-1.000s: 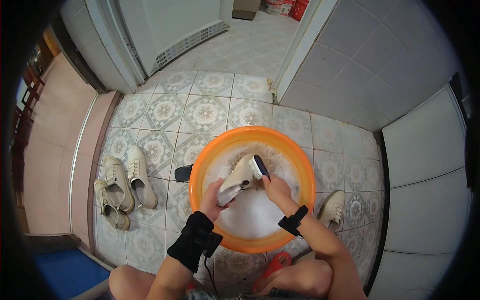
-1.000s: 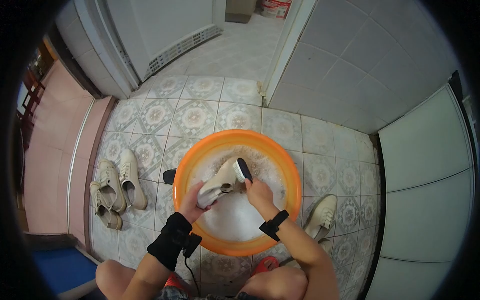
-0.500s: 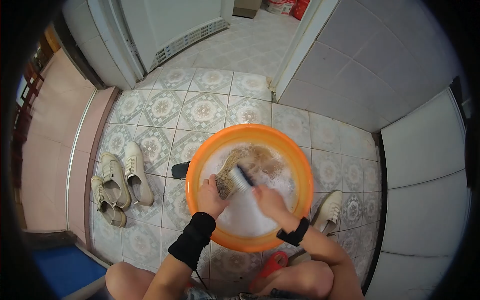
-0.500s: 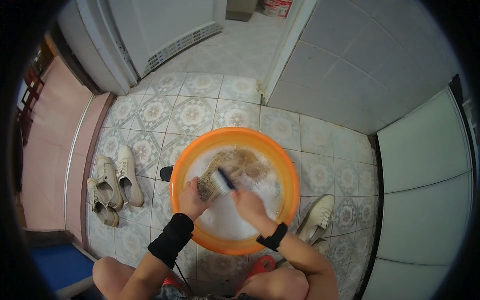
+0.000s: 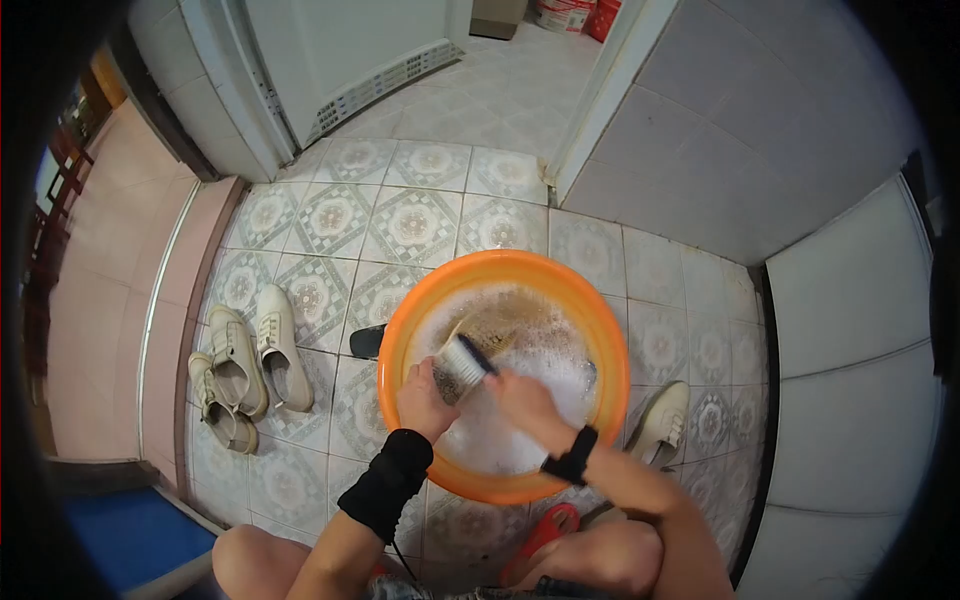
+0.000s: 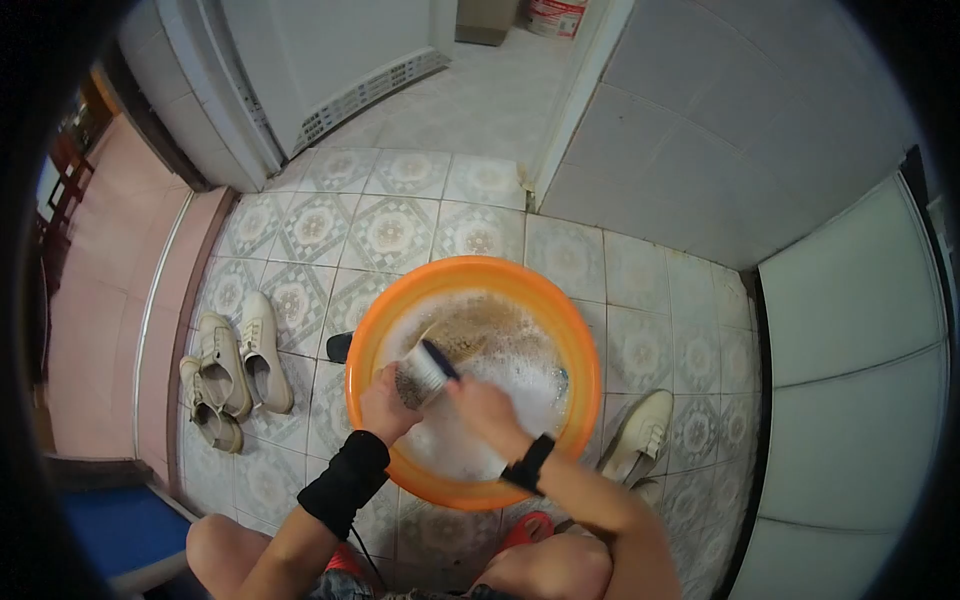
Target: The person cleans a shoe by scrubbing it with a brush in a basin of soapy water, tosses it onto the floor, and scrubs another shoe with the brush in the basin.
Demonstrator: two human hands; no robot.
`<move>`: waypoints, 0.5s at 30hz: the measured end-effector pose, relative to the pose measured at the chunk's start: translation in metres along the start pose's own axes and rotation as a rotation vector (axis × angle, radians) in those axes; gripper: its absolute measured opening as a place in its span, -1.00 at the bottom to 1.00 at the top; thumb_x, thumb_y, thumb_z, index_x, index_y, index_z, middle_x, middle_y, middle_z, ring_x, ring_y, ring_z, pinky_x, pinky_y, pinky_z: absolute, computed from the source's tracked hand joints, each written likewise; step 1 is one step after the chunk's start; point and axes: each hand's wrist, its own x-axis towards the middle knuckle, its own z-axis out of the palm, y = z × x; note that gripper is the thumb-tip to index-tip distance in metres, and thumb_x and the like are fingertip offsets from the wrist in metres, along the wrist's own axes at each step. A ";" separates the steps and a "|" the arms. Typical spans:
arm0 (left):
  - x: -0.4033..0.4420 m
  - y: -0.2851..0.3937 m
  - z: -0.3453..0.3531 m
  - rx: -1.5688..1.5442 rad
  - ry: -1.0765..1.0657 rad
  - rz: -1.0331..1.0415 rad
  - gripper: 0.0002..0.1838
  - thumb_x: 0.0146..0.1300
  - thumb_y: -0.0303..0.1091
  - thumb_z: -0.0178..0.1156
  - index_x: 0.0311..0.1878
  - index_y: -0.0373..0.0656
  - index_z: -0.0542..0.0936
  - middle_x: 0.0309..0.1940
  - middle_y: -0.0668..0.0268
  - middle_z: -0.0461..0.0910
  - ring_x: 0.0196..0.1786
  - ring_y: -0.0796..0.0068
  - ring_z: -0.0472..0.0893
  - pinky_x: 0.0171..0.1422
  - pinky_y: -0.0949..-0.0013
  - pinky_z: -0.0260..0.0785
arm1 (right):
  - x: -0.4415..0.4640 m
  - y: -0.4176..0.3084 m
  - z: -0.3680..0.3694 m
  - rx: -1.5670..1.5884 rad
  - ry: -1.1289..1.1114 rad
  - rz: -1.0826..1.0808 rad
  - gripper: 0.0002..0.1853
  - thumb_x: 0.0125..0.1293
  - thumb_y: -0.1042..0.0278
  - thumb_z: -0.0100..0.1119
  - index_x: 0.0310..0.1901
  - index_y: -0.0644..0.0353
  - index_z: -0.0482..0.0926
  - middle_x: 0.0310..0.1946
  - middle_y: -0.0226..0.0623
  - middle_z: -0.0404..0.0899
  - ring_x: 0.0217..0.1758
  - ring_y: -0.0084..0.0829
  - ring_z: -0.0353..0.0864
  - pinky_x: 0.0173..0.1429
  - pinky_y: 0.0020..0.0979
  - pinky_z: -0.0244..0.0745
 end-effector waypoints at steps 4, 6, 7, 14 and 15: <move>0.002 0.008 -0.005 -0.016 -0.044 -0.004 -0.12 -0.47 -0.37 0.42 0.10 -0.25 0.31 -0.13 0.06 0.45 -0.08 0.07 0.49 0.01 0.22 0.37 | 0.035 0.045 -0.015 -0.103 0.149 0.132 -0.59 0.30 0.04 -0.14 -0.28 0.32 0.45 -0.48 0.10 0.52 -0.36 0.08 0.53 -0.27 -0.03 0.40; 0.005 0.008 -0.006 -0.034 -0.038 0.001 -0.14 -0.48 -0.37 0.42 0.09 -0.25 0.33 -0.13 0.06 0.45 -0.07 0.07 0.49 0.02 0.23 0.36 | 0.025 0.024 -0.015 -0.009 0.096 0.143 -0.60 0.30 0.04 -0.15 -0.28 0.30 0.44 -0.48 0.08 0.52 -0.37 0.09 0.52 -0.25 -0.02 0.40; 0.008 0.004 -0.004 -0.033 0.007 0.021 -0.16 -0.46 -0.39 0.42 0.07 -0.24 0.34 -0.17 0.06 0.45 -0.11 0.07 0.49 -0.04 0.21 0.38 | 0.004 -0.006 -0.013 -0.010 0.048 0.061 -0.59 0.30 0.03 -0.14 -0.29 0.30 0.45 -0.47 0.09 0.53 -0.36 0.09 0.52 -0.24 -0.02 0.40; 0.002 0.005 -0.002 -0.054 0.011 0.043 -0.20 -0.46 -0.38 0.42 0.04 -0.22 0.38 -0.18 0.08 0.47 -0.10 0.09 0.50 -0.03 0.22 0.37 | 0.037 0.028 -0.013 -0.024 0.097 0.147 -0.54 0.29 0.02 -0.15 -0.36 0.33 0.52 -0.42 0.06 0.55 -0.30 0.03 0.55 -0.19 -0.04 0.40; 0.001 0.006 -0.003 -0.036 -0.004 0.012 -0.22 -0.47 -0.35 0.44 0.01 -0.19 0.40 -0.16 0.09 0.48 -0.06 0.10 0.49 0.01 0.24 0.36 | 0.043 0.031 -0.025 -0.129 0.095 0.156 -0.55 0.29 0.03 -0.14 -0.35 0.33 0.52 -0.43 0.05 0.55 -0.29 0.02 0.55 -0.19 -0.05 0.40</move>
